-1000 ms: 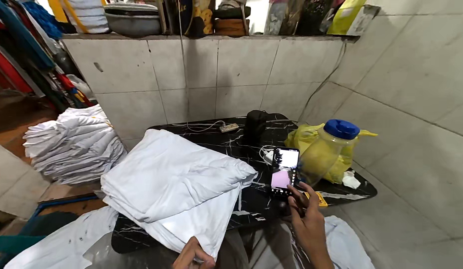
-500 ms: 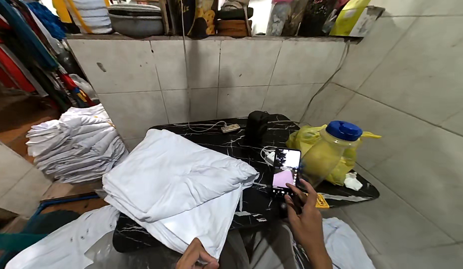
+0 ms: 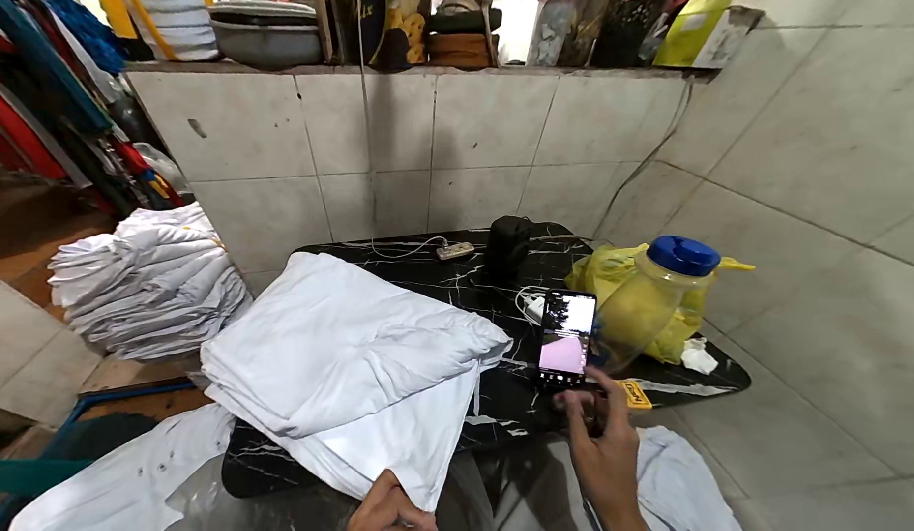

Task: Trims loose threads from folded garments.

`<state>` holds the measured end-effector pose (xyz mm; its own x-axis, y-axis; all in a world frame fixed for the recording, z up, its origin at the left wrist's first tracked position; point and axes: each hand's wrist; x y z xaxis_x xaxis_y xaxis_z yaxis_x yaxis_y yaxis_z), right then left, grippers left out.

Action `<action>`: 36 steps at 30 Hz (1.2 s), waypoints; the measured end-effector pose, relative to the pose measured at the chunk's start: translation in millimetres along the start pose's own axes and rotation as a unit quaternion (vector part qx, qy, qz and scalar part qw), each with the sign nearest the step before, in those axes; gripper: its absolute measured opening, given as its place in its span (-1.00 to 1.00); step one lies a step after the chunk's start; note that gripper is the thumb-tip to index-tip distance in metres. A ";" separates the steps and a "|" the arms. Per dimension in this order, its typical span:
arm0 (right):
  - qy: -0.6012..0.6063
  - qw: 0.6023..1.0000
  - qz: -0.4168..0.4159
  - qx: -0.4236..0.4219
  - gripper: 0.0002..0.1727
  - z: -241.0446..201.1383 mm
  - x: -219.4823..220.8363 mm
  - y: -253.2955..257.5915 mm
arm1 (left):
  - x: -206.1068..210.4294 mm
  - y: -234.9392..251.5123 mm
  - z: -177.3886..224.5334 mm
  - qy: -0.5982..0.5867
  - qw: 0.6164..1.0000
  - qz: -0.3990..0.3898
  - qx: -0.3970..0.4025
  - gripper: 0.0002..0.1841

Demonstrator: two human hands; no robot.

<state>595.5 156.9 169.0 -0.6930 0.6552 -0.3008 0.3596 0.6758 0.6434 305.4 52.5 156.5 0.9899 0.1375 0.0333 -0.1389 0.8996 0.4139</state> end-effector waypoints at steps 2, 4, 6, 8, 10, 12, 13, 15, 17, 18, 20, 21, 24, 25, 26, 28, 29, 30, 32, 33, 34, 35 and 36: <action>0.009 0.998 -0.056 0.001 -0.69 -19.6 0.5 -19.4 | 1.1 0.0 2.8 -0.024 1.000 -0.001 -0.007 -0.90; -0.028 0.980 -0.196 0.016 -0.73 -41.6 -3.8 -39.6 | 1.6 1.6 5.7 -0.042 0.999 0.003 -0.009 -0.93; -0.058 0.932 -0.352 0.055 -0.57 -65.8 -11.3 -52.9 | -0.5 3.7 4.3 -0.050 0.999 0.015 0.009 -0.93; -0.057 0.897 -0.429 0.091 -0.36 -81.4 -18.2 -61.9 | 0.4 5.0 2.9 -0.062 0.997 0.036 0.007 -0.92; -0.035 0.897 -0.430 0.095 -0.36 -88.3 -23.1 -70.9 | 1.4 4.5 3.2 -0.098 0.994 0.047 -0.017 -0.93; -0.003 0.919 -0.386 0.080 -0.50 -90.2 -26.0 -77.4 | 1.8 4.1 2.5 -0.135 0.989 0.048 -0.031 -0.95; 0.019 0.929 -0.364 0.068 -0.55 -89.2 -26.9 -79.2 | 2.0 3.9 2.1 -0.144 0.988 0.048 -0.032 -0.95; 0.064 0.936 -0.343 0.041 -0.60 -87.3 -27.3 -80.2 | 3.6 3.5 2.8 -0.153 0.986 0.052 -0.036 -0.95; 0.099 0.934 -0.343 0.027 -0.64 -91.6 -24.2 -80.4 | 4.7 4.6 3.2 -0.160 0.986 0.047 -0.030 -0.95; 0.106 0.933 -0.344 0.024 -0.66 -96.4 -21.5 -81.5 | 5.1 4.8 3.6 -0.158 0.986 0.045 -0.027 -0.94; 0.116 0.931 -0.345 0.028 -0.67 -105.1 -15.2 -85.4 | 5.9 5.0 5.4 -0.145 0.988 0.044 -0.025 -0.94; 0.116 0.931 -0.343 0.038 -0.67 -109.0 -11.9 -88.1 | 5.9 4.3 5.7 -0.136 0.989 0.044 -0.025 -0.94; 0.110 0.940 -0.322 0.036 -0.68 -114.7 -3.5 -94.1 | 6.2 2.1 5.1 -0.107 0.993 0.046 -0.020 -0.95; 0.105 0.945 -0.310 0.020 -0.68 -114.7 -1.4 -95.7 | 6.0 1.9 4.9 -0.099 0.994 0.046 -0.018 -0.96; 0.098 0.950 -0.298 0.006 -0.68 -114.4 0.1 -97.1 | 5.4 1.7 4.0 -0.091 0.995 0.045 -0.016 -0.95; 0.089 0.956 -0.280 -0.007 -0.69 -112.7 0.9 -97.5 | 4.0 1.9 3.5 -0.087 0.995 0.040 -0.019 -0.94; 0.086 0.957 -0.276 -0.005 -0.69 -111.7 0.4 -96.8 | 3.6 2.0 3.7 -0.095 0.994 0.038 -0.022 -0.94; 0.084 0.958 -0.275 0.003 -0.68 -111.2 -0.5 -95.6 | 3.5 2.5 4.5 -0.107 0.993 0.037 -0.025 -0.95; 0.077 0.955 -0.285 0.014 -0.66 -110.4 -3.0 -92.4 | 4.1 3.5 6.1 -0.136 0.990 0.037 -0.031 -0.92; 0.073 0.954 -0.291 0.015 -0.65 -109.6 -4.1 -91.3 | 4.8 3.7 6.8 -0.147 0.988 0.040 -0.034 -0.91; 0.072 0.953 -0.294 0.014 -0.64 -108.6 -4.6 -90.8 | 5.3 3.9 7.3 -0.151 0.987 0.040 -0.035 -0.91; 0.073 0.953 -0.294 0.012 -0.64 -107.9 -4.5 -90.7 | 5.6 4.3 7.6 -0.149 0.988 0.038 -0.032 -0.91; 0.074 0.953 -0.293 0.010 -0.64 -107.7 -4.2 -90.4 | 6.2 4.6 7.9 -0.142 0.989 0.038 -0.028 -0.91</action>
Point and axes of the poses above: each hand's wrist, its own y-axis towards the middle knuckle, its own x-axis out of the palm, z = x × y, and after that the axes turned 10 degrees about z, right-handed
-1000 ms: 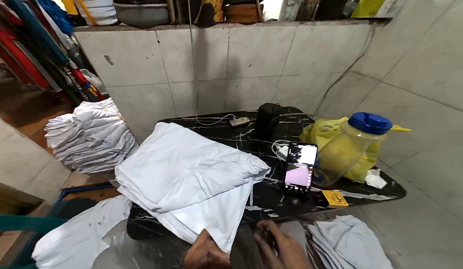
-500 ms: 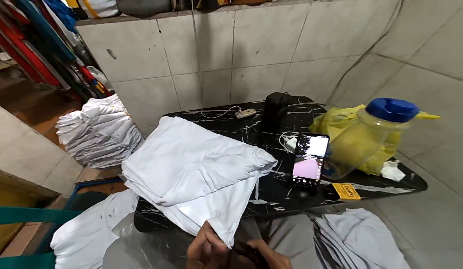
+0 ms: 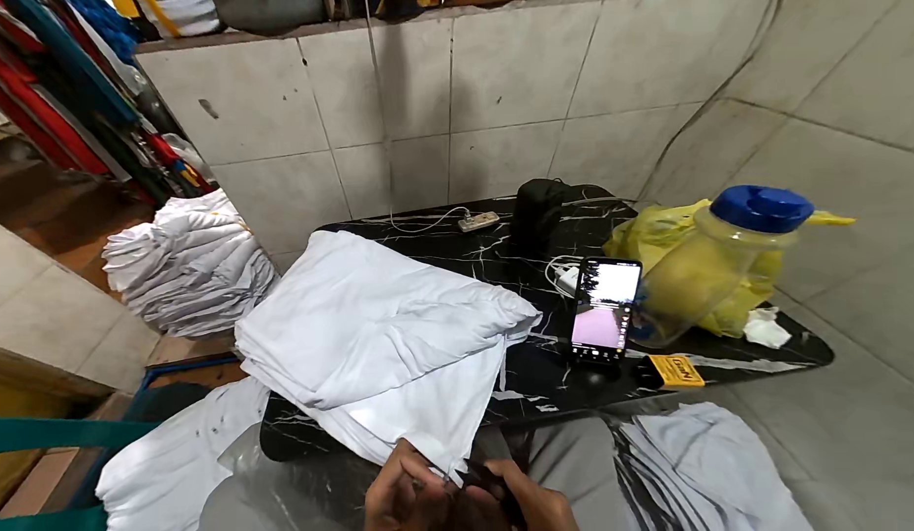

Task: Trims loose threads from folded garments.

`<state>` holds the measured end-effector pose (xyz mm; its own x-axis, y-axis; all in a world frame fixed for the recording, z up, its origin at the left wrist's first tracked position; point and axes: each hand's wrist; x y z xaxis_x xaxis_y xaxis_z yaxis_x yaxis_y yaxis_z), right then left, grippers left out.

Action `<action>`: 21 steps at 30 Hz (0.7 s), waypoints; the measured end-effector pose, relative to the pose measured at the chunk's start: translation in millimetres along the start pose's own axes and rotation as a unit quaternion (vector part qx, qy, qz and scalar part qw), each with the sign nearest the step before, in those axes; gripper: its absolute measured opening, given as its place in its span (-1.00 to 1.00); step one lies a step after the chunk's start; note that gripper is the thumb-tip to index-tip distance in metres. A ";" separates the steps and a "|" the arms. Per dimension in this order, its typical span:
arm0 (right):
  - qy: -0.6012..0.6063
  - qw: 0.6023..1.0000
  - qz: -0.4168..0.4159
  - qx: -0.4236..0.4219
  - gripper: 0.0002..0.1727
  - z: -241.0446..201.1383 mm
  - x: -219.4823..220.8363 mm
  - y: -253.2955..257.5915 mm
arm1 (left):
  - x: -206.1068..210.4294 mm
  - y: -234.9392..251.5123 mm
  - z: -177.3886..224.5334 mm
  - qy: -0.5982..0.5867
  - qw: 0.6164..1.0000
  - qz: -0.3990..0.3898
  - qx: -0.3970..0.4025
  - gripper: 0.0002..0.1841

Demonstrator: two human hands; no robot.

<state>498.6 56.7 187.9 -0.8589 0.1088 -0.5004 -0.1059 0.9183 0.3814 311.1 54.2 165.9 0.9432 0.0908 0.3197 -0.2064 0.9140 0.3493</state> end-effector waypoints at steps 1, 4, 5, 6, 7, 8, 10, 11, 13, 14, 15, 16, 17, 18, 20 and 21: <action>0.002 1.000 0.002 -0.002 -0.65 -0.5 0.3 0.4 | 0.9 0.0 0.3 0.008 1.000 0.002 0.003 -0.90; 0.010 1.000 0.013 -0.004 -0.66 -1.8 2.3 0.4 | 3.1 -1.2 1.8 0.027 1.000 0.001 0.005 -0.90; 0.011 1.000 0.017 -0.004 -0.66 -2.5 3.2 0.5 | 3.3 -1.7 1.8 0.037 0.999 -0.003 0.005 -0.91; 0.005 1.000 0.017 -0.003 -0.65 -4.2 3.5 1.1 | 3.2 -2.2 1.6 0.044 0.999 -0.006 0.004 -0.91; -0.008 1.000 0.016 -0.006 -0.64 -6.4 3.7 1.9 | 3.1 -2.7 1.4 0.047 0.999 -0.009 0.004 -0.91; -0.025 0.999 0.013 -0.016 -0.64 -8.0 4.0 2.8 | 3.2 -2.7 1.1 0.045 0.999 -0.011 0.005 -0.91; -0.053 0.997 0.014 -0.047 -0.67 -8.2 5.4 3.6 | 2.9 -2.7 1.1 0.040 0.999 -0.013 0.005 -0.90; -0.058 0.996 0.022 -0.061 -0.69 -7.2 6.4 3.7 | 2.5 -2.8 1.1 0.041 0.999 -0.013 0.005 -0.90; -0.050 0.996 0.047 -0.063 -0.70 -4.6 6.6 5.1 | 1.7 -3.1 0.8 0.055 0.998 -0.007 0.011 -0.90; -0.038 0.995 0.075 -0.054 -0.70 -1.7 6.2 6.7 | 1.8 -4.0 0.2 0.067 0.998 0.001 0.015 -0.90; -0.029 0.992 0.115 -0.046 -0.70 4.0 5.9 9.8 | 2.5 -4.9 -0.7 0.081 0.996 0.009 0.020 -0.90; -0.017 0.987 0.155 -0.035 -0.68 12.4 4.4 15.2 | 4.0 -5.8 -2.1 0.095 0.995 0.018 0.027 -0.89; -0.003 0.982 0.186 -0.019 -0.65 22.7 0.4 23.1 | 5.8 -7.4 -4.2 0.109 0.993 0.030 0.036 -0.87; 0.008 0.977 0.213 -0.009 -0.62 35.2 -5.4 32.5 | 7.0 -9.6 -6.4 0.129 0.990 0.038 0.046 -0.84; -0.007 0.964 0.266 0.007 -0.54 61.8 -20.3 54.0 | 8.2 -13.8 -10.8 0.178 0.981 0.037 0.073 -0.84; -0.028 0.957 0.288 0.019 -0.48 74.0 -28.8 62.5 | 8.8 -15.8 -12.5 0.197 0.976 0.034 0.082 -0.86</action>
Point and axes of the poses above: each hand's wrist, its own y-axis towards the middle knuckle, its own x-axis out of the palm, z = x × y, and after that the axes turned 10 degrees about z, right-handed
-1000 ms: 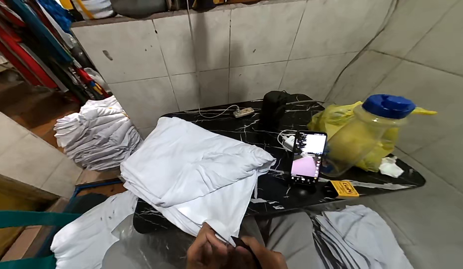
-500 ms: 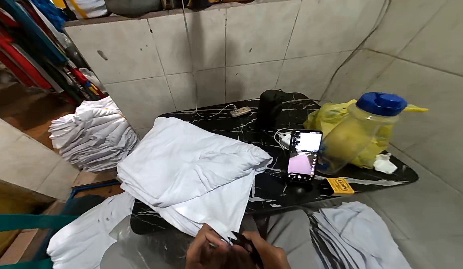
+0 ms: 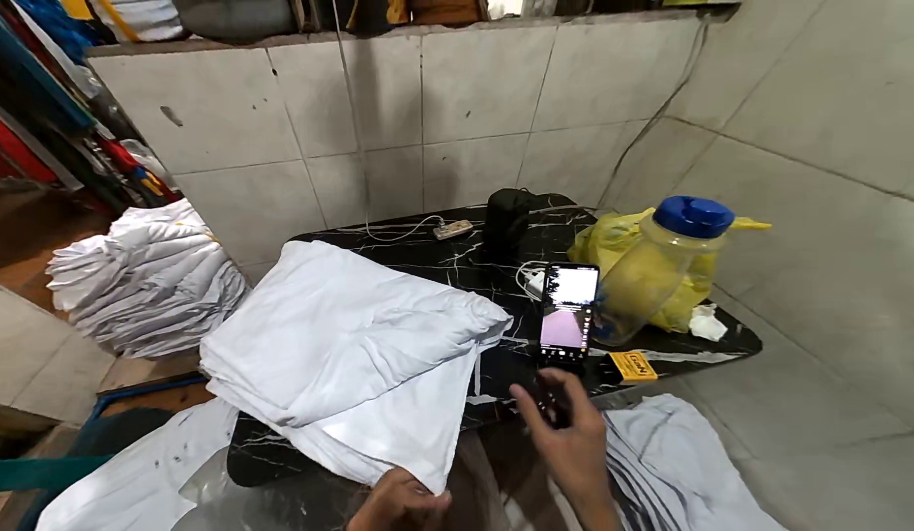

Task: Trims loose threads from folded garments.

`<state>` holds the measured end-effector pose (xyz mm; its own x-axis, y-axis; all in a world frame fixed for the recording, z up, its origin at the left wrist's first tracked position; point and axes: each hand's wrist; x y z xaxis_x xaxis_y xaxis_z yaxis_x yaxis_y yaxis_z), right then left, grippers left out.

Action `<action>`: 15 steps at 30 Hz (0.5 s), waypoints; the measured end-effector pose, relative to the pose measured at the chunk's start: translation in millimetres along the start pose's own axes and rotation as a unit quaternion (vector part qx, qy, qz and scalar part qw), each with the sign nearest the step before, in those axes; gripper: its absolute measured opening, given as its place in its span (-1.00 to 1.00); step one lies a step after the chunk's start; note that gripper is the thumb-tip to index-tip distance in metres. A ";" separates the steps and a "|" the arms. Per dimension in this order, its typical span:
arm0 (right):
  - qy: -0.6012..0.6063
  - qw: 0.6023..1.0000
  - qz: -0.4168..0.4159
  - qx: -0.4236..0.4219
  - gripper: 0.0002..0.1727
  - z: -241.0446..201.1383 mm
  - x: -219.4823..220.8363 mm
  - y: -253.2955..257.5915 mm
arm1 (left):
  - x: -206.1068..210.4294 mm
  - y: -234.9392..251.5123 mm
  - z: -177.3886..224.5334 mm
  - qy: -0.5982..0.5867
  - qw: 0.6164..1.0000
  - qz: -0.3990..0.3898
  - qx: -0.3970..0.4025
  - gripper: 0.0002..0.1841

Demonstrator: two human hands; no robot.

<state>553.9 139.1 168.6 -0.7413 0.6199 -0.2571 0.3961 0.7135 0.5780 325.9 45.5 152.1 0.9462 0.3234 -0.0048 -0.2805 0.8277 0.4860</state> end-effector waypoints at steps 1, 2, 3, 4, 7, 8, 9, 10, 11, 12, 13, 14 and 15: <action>-0.026 0.999 0.022 0.002 -0.41 10.9 -1.8 9.6 | 0.8 -2.5 -0.6 0.015 1.000 0.000 0.004 -0.88; -0.054 0.998 0.044 -0.001 -0.34 20.2 -2.9 16.8 | 1.0 -5.3 -1.6 0.028 1.000 0.002 0.004 -0.90; -0.078 0.995 0.058 -0.005 -0.26 28.3 -3.9 22.0 | 0.6 -8.3 -4.0 0.036 0.999 0.006 -0.002 -0.90; -0.097 0.993 0.062 -0.009 -0.19 35.4 -5.0 25.6 | 0.0 -10.8 -6.9 0.039 0.999 0.011 -0.012 -0.90; -0.136 0.989 0.049 -0.029 -0.13 52.0 -7.2 31.5 | -1.4 -15.7 -14.0 0.023 0.997 0.036 -0.068 -0.87; -0.139 0.989 0.042 -0.037 -0.13 55.3 -7.6 33.2 | -1.7 -16.3 -15.2 0.019 0.995 0.044 -0.091 -0.85; -0.140 0.988 0.039 -0.044 -0.12 56.8 -8.3 34.5 | -1.9 -16.7 -14.6 0.023 0.992 0.052 -0.112 -0.83; -0.138 0.989 0.038 -0.048 -0.10 56.4 -9.0 34.9 | -2.2 -16.8 -13.2 0.033 0.989 0.059 -0.132 -0.79; -0.138 0.988 0.040 -0.049 -0.07 54.3 -9.3 34.8 | -2.5 -16.8 -12.7 0.037 0.987 0.065 -0.144 -0.76; -0.134 0.989 0.044 -0.047 -0.06 50.9 -9.0 33.7 | -2.8 -16.9 -13.1 0.036 0.986 0.069 -0.150 -0.73; -0.124 0.990 0.048 -0.045 -0.06 46.4 -8.3 31.1 | -3.4 -17.1 -14.1 0.035 0.985 0.068 -0.154 -0.73; -0.102 0.993 0.049 -0.044 -0.08 40.8 -7.3 26.4 | -4.5 -17.6 -15.5 0.035 0.986 0.061 -0.152 -0.76; -0.071 0.996 0.039 -0.041 -0.13 34.0 -6.4 19.5 | -6.2 -18.1 -17.3 0.043 0.988 0.048 -0.138 -0.80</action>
Point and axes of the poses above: each hand's wrist, its own y-axis towards the middle knuckle, its own x-axis out of the palm, z = x × y, and after that the axes turned 10 degrees about z, right-handed
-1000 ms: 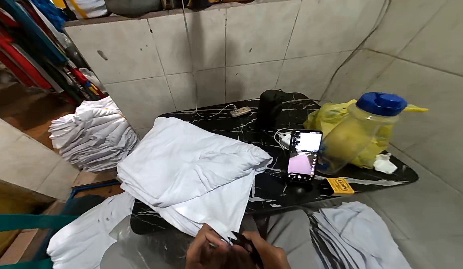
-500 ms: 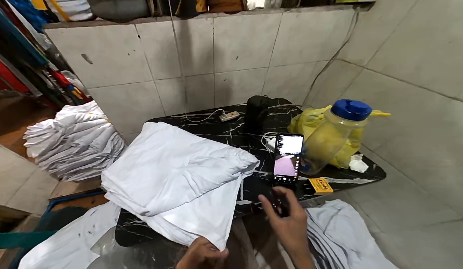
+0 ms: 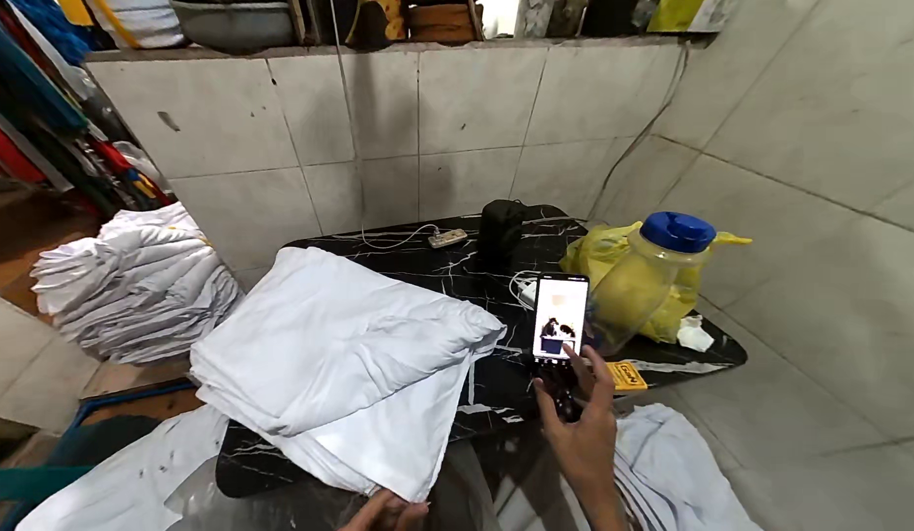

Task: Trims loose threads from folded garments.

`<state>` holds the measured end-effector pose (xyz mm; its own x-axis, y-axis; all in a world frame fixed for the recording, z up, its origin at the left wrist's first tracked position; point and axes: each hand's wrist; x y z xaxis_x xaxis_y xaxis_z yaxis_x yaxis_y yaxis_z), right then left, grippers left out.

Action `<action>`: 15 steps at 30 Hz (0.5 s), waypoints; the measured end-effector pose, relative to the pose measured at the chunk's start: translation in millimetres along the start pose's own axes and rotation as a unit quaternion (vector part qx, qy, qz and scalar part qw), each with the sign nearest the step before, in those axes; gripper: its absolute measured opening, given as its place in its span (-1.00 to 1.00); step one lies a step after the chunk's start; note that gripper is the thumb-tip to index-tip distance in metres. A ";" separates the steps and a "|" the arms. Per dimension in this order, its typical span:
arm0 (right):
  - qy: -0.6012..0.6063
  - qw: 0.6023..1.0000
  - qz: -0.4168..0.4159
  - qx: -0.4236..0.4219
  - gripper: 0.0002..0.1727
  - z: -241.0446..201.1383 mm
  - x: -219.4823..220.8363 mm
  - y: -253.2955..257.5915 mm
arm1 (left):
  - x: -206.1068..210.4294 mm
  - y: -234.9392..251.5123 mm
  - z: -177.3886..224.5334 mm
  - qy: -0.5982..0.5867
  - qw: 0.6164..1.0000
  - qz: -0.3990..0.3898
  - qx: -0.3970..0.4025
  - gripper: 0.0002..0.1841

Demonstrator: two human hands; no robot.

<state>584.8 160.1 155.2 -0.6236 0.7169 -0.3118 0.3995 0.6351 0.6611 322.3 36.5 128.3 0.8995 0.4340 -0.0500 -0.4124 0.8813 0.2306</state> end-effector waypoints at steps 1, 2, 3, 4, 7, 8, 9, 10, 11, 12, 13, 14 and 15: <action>0.037 0.999 -0.013 0.002 -0.22 -8.3 -0.5 -7.7 | -2.1 0.8 -2.6 0.015 0.999 -0.015 0.031 -0.85; 0.080 0.996 -0.036 0.007 -0.35 -17.6 -1.2 -16.3 | -4.0 2.2 -4.1 0.030 0.997 -0.030 0.070 -0.87; 0.123 0.990 -0.072 0.017 -0.50 -27.9 -2.3 -25.7 | -5.2 4.1 -3.6 0.043 0.993 -0.042 0.106 -0.88; 0.164 0.979 -0.121 0.035 -0.65 -39.7 -4.2 -35.2 | -5.1 5.6 -0.2 0.056 0.988 -0.048 0.135 -0.89; 0.252 0.916 -0.299 0.088 -0.84 -69.5 -6.5 -60.2 | -2.6 8.7 14.5 0.094 0.975 -0.062 0.191 -0.90; 0.264 0.897 -0.341 0.096 -0.83 -75.9 -4.2 -66.9 | -1.6 9.7 17.3 0.101 0.971 -0.065 0.205 -0.90; 0.277 0.880 -0.374 0.099 -0.79 -80.2 -1.7 -72.3 | -0.4 10.7 18.4 0.103 0.968 -0.067 0.219 -0.89; 0.291 0.866 -0.392 0.108 -0.76 -83.6 0.9 -76.7 | 0.4 12.2 17.7 0.101 0.964 -0.069 0.235 -0.89; 0.300 0.860 -0.394 0.121 -0.74 -87.2 2.9 -79.6 | 1.0 14.2 16.4 0.100 0.961 -0.071 0.249 -0.88; 0.300 0.861 -0.390 0.131 -0.73 -89.9 4.7 -81.0 | 1.3 16.1 16.1 0.103 0.958 -0.075 0.256 -0.88; 0.295 0.865 -0.384 0.133 -0.73 -91.5 5.9 -81.2 | 1.4 17.5 16.2 0.105 0.957 -0.083 0.259 -0.88; 0.287 0.870 -0.378 0.131 -0.73 -92.2 6.6 -80.6 | 1.5 18.2 16.3 0.104 0.956 -0.093 0.258 -0.88; 0.274 0.877 -0.373 0.128 -0.75 -93.8 6.3 -79.4 | 1.6 18.0 16.8 0.101 0.956 -0.102 0.254 -0.88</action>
<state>486.1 87.2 164.8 -0.9770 -0.1277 -0.1708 -0.1636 0.9626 0.2158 318.7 49.9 148.7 0.8864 0.3352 -0.3192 -0.0618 0.7691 0.6361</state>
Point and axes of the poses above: each hand's wrist, its own y-axis towards the middle knuckle, its own x-axis out of the palm, z = x × y, and after that the axes turned 10 degrees about z, right-handed
